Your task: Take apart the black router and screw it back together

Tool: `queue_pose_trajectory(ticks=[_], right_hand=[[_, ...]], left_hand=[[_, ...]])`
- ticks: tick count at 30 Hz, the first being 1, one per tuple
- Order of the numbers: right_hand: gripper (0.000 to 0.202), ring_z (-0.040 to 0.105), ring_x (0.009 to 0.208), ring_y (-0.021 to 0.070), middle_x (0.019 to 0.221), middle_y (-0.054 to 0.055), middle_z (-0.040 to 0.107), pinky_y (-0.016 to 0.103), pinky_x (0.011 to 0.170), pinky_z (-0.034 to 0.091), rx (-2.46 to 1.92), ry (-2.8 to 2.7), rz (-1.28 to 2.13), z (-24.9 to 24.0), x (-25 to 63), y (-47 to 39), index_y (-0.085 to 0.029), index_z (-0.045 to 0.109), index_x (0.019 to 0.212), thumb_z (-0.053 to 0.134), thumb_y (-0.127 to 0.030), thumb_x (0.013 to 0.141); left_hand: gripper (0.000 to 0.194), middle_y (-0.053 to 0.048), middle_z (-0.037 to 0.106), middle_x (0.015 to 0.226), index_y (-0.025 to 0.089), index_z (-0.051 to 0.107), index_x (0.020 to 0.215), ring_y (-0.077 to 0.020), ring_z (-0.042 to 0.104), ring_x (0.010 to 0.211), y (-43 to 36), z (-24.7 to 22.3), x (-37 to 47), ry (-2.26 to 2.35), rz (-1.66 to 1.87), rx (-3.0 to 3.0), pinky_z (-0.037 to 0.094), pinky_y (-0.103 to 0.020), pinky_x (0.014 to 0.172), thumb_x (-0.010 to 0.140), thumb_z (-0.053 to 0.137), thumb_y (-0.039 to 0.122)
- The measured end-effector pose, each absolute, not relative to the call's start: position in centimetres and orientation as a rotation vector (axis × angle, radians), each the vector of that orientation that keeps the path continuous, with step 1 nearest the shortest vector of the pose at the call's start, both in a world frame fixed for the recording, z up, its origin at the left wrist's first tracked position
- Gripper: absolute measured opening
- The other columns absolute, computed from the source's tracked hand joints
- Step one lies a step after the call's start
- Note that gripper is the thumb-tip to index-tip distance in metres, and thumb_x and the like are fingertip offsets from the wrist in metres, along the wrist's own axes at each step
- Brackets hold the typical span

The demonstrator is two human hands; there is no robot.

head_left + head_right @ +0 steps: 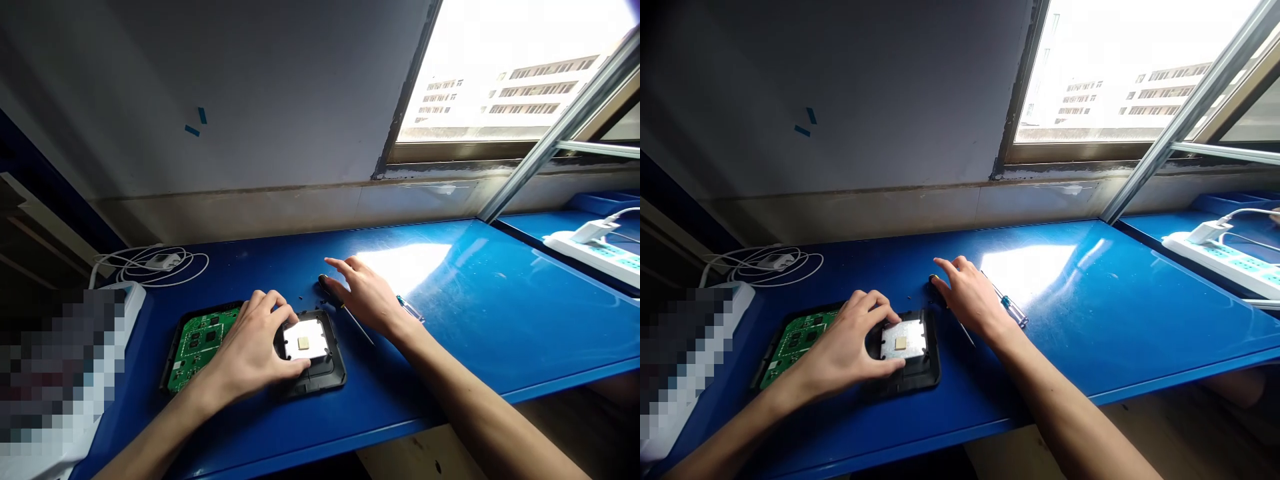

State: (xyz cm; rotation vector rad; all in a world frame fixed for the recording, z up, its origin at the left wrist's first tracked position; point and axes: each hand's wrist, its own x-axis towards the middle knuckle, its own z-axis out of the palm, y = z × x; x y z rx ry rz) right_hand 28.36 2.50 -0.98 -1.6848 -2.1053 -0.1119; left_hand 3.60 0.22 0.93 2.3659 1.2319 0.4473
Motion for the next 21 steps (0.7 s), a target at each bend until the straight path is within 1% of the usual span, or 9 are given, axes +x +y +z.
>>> queue_pose_trajectory(ticks=[3,6,9,13,15,17,19,21], right_hand=[[0.046,0.072,0.095,0.0271,0.111,0.013,0.069,0.041,0.077,0.06,-1.731,-2.116,-0.057,-1.0,28.0,2.4,-0.022,0.059,0.144,0.058,-0.042,0.101],[0.048,0.073,0.092,0.0277,0.11,0.014,0.07,0.041,0.075,0.061,-1.752,-2.124,-0.023,-1.1,27.7,2.3,-0.02,0.061,0.141,0.064,-0.04,0.098],[0.043,0.073,0.089,0.0266,0.108,0.013,0.071,0.04,0.075,0.06,-1.76,-2.119,0.007,-1.4,27.6,2.3,-0.02,0.065,0.136,0.067,-0.035,0.096],[0.037,0.072,0.089,0.0251,0.103,0.01,0.073,0.038,0.077,0.06,-1.742,-2.084,0.026,-1.6,27.7,2.4,-0.02,0.066,0.131,0.066,-0.028,0.095],[0.041,0.072,0.086,0.0238,0.105,0.01,0.072,0.038,0.076,0.06,-1.739,-2.043,0.019,-1.5,27.9,2.5,-0.019,0.063,0.135,0.066,-0.026,0.094],[0.047,0.069,0.077,0.0209,0.107,0.011,0.07,0.038,0.072,0.06,-1.705,-1.95,-0.03,-1.1,28.1,2.7,-0.017,0.057,0.141,0.063,-0.027,0.095],[0.05,0.065,0.069,0.0176,0.105,0.01,0.068,0.037,0.067,0.06,-1.563,-1.806,-0.143,-0.5,28.4,2.7,-0.018,0.051,0.146,0.059,-0.027,0.097],[0.049,0.062,0.066,0.0154,0.1,0.007,0.066,0.035,0.065,0.06,-1.361,-1.653,-0.268,0.0,28.6,2.6,-0.021,0.05,0.147,0.057,-0.026,0.098]], left_hand=[[0.038,-0.006,0.059,0.107,0.023,0.066,0.094,-0.0312,0.053,0.101,0.1,1.0,3.7,1.254,0.383,2.347,0.054,-0.05,0.086,0.066,0.087,0.039],[0.04,-0.005,0.058,0.11,0.023,0.065,0.098,-0.0309,0.052,0.103,0.0,1.1,3.6,1.237,0.354,2.348,0.053,-0.05,0.089,0.068,0.087,0.039],[0.041,-0.005,0.057,0.113,0.024,0.064,0.101,-0.0311,0.051,0.106,0.0,1.2,3.5,1.211,0.336,2.359,0.052,-0.051,0.092,0.07,0.086,0.039],[0.038,-0.006,0.057,0.116,0.024,0.064,0.104,-0.0311,0.05,0.108,0.0,1.1,3.3,1.211,0.322,2.359,0.051,-0.051,0.094,0.075,0.083,0.04],[0.038,-0.006,0.057,0.116,0.024,0.065,0.105,-0.0309,0.05,0.109,-0.1,1.2,3.3,1.212,0.316,2.354,0.051,-0.051,0.095,0.077,0.082,0.042],[0.038,-0.005,0.057,0.117,0.025,0.065,0.106,-0.0305,0.05,0.11,-0.2,1.3,3.3,1.213,0.308,2.344,0.051,-0.05,0.095,0.078,0.08,0.044],[0.037,-0.005,0.057,0.118,0.025,0.065,0.107,-0.0301,0.051,0.11,-0.3,1.5,3.3,1.214,0.298,2.33,0.051,-0.048,0.094,0.079,0.079,0.045],[0.037,-0.005,0.056,0.118,0.025,0.065,0.107,-0.0299,0.05,0.11,-0.3,1.7,3.3,1.213,0.294,2.322,0.052,-0.048,0.093,0.079,0.079,0.045]])
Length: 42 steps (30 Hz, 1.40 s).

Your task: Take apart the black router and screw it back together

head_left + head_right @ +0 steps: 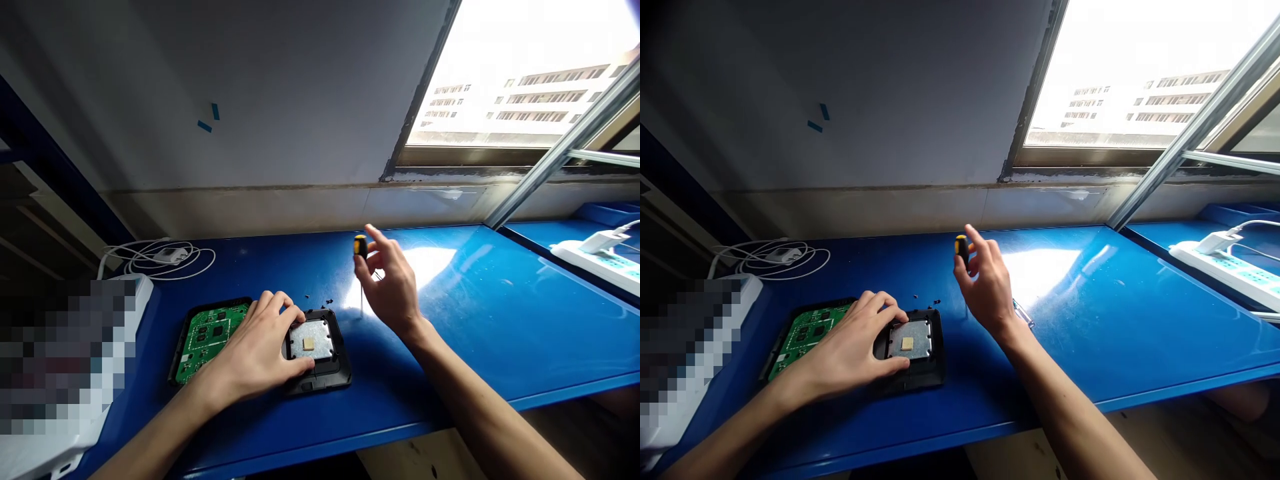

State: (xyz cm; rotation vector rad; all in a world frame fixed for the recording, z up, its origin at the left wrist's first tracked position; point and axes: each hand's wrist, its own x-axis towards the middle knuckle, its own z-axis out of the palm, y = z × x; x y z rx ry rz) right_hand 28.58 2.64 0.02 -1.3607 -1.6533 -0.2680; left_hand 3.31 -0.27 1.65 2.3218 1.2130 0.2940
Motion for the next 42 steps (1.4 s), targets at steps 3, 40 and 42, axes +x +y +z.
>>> queue_pose_trajectory(ticks=[3,40,42], right_hand=[[0.05,0.063,0.07,0.0141,0.098,0.003,0.062,0.034,0.068,0.062,-1.185,-1.536,-0.33,0.5,28.6,2.3,-0.028,0.051,0.146,0.058,-0.022,0.098],[0.033,0.062,0.068,0.0125,0.089,-0.001,0.055,0.027,0.055,0.062,-1.022,-1.35,0.412,0.5,26.8,1.8,-0.027,0.057,0.127,0.061,-0.031,0.094],[0.033,0.062,0.068,0.0125,0.089,-0.001,0.055,0.027,0.054,0.062,-1.038,-1.353,0.398,0.5,26.8,1.9,-0.027,0.058,0.127,0.061,-0.032,0.094]], left_hand=[[0.038,-0.004,0.056,0.118,0.025,0.064,0.107,-0.0301,0.05,0.111,-0.2,1.6,3.3,1.208,0.298,2.324,0.051,-0.048,0.093,0.078,0.08,0.044],[0.039,-0.007,0.057,0.126,0.026,0.066,0.109,-0.0321,0.049,0.118,-0.2,1.0,3.6,1.075,0.376,2.406,0.05,-0.051,0.1,0.083,0.081,0.052],[0.039,-0.007,0.057,0.126,0.026,0.066,0.109,-0.0324,0.049,0.119,-0.2,1.1,3.7,1.07,0.373,2.414,0.05,-0.051,0.1,0.083,0.081,0.051]])
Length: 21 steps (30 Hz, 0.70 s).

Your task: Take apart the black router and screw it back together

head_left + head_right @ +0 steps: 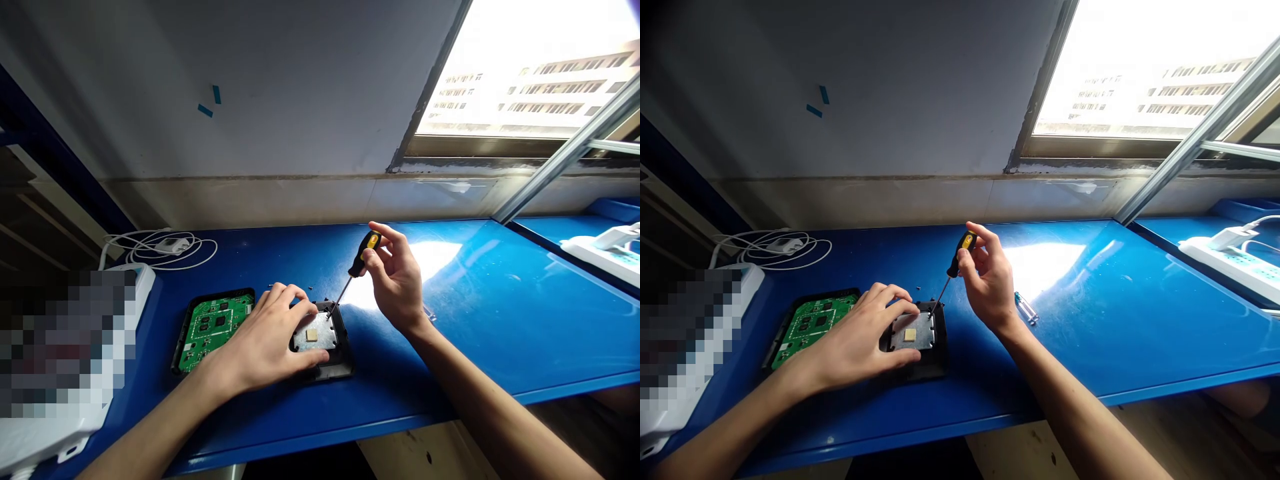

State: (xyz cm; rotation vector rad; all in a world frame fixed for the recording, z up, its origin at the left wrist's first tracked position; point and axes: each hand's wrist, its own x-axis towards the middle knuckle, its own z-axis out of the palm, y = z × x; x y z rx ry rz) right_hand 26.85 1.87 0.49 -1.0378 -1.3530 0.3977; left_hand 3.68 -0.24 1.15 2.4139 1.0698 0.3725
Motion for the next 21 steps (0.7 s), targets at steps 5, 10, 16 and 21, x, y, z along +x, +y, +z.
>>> queue_pose_trajectory(ticks=[5,10,16,21], right_hand=[[0.033,0.063,0.068,0.0124,0.089,-0.001,0.055,0.026,0.054,0.061,-1.047,-1.364,0.368,0.49,26.97,1.98,-0.027,0.058,0.128,0.061,-0.032,0.095],[0.034,0.063,0.068,0.0122,0.09,-0.001,0.055,0.026,0.054,0.061,-1.07,-1.382,0.373,0.36,27.03,2.02,-0.027,0.057,0.129,0.06,-0.031,0.096],[0.035,0.063,0.069,0.0119,0.091,-0.001,0.055,0.027,0.057,0.062,-1.052,-1.369,0.402,0.22,27.07,2.11,-0.026,0.058,0.13,0.06,-0.028,0.095],[0.035,0.063,0.068,0.0122,0.091,-0.001,0.055,0.027,0.056,0.063,-1.072,-1.384,0.376,0.33,27.07,2.13,-0.026,0.057,0.13,0.059,-0.03,0.095]], left_hand=[[0.047,-0.008,0.056,0.129,0.025,0.066,0.118,-0.0331,0.049,0.12,-0.36,1.15,3.89,1.066,0.337,2.427,0.048,-0.053,0.103,0.082,0.081,0.052],[0.057,-0.008,0.054,0.131,0.03,0.064,0.132,-0.033,0.05,0.117,-0.37,0.61,4.05,1.065,0.341,2.476,0.048,-0.055,0.102,0.084,0.077,0.057],[0.059,-0.008,0.053,0.132,0.033,0.065,0.134,-0.0341,0.051,0.118,-0.38,0.34,4.16,1.069,0.335,2.526,0.048,-0.055,0.102,0.084,0.076,0.062],[0.058,-0.01,0.056,0.132,0.03,0.068,0.132,-0.0334,0.052,0.117,-0.36,0.4,4.18,1.037,0.36,2.618,0.047,-0.054,0.102,0.085,0.076,0.063]])
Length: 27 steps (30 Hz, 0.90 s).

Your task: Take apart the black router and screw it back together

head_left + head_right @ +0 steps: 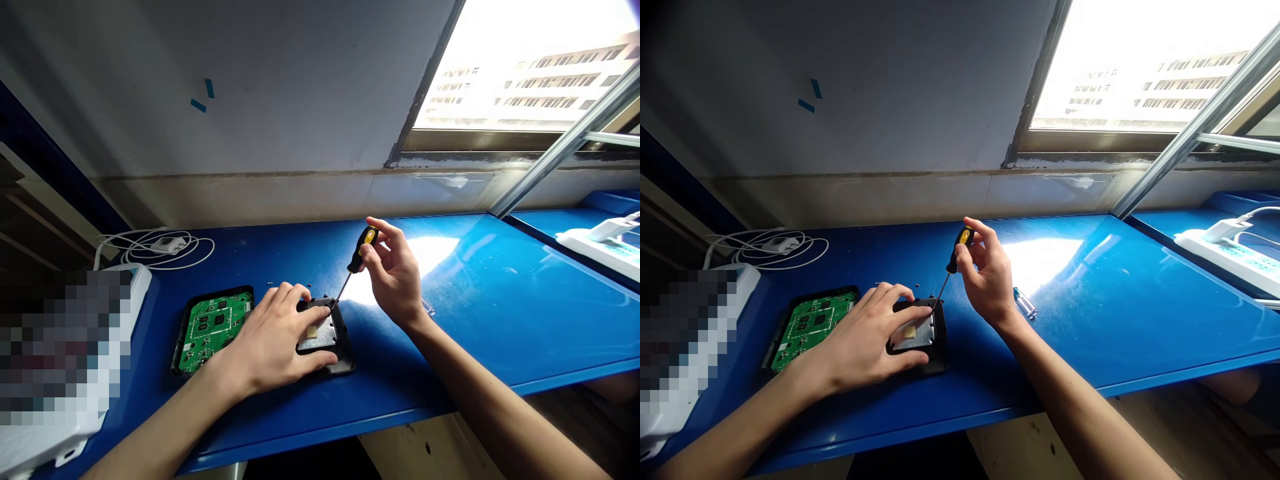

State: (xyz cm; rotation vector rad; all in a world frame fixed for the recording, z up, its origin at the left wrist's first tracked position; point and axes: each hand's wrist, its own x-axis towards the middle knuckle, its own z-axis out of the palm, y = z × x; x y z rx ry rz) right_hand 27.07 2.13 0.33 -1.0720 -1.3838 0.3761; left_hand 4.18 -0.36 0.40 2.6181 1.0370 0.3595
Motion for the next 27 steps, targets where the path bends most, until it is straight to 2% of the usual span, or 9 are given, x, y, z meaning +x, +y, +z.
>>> queue_pose_trajectory(ticks=[8,14,27], right_hand=[[0.036,0.064,0.069,0.0136,0.091,0.0,0.054,0.032,0.06,0.065,-1.084,-1.39,0.339,0.26,27.02,2.01,-0.026,0.057,0.13,0.06,-0.029,0.095],[0.035,0.063,0.068,0.0141,0.09,0.0,0.054,0.031,0.056,0.063,-1.053,-1.379,0.298,0.47,27.04,1.57,-0.028,0.057,0.129,0.059,-0.028,0.095],[0.035,0.065,0.073,0.0168,0.092,0.001,0.056,0.036,0.06,0.065,-1.033,-1.442,0.277,0.42,26.99,1.29,-0.028,0.057,0.13,0.061,-0.026,0.095]], left_hand=[[0.058,-0.011,0.064,0.127,0.025,0.071,0.129,-0.033,0.054,0.115,-0.4,0.48,4.26,0.986,0.403,2.739,0.049,-0.05,0.098,0.087,0.072,0.065],[0.055,-0.012,0.065,0.125,0.023,0.072,0.124,-0.0337,0.056,0.114,-0.45,0.42,4.38,0.979,0.405,2.785,0.049,-0.051,0.096,0.088,0.071,0.064],[0.058,-0.012,0.07,0.114,0.016,0.068,0.13,-0.031,0.059,0.103,-0.64,0.55,4.63,0.935,0.337,2.781,0.051,-0.049,0.089,0.093,0.066,0.061]])
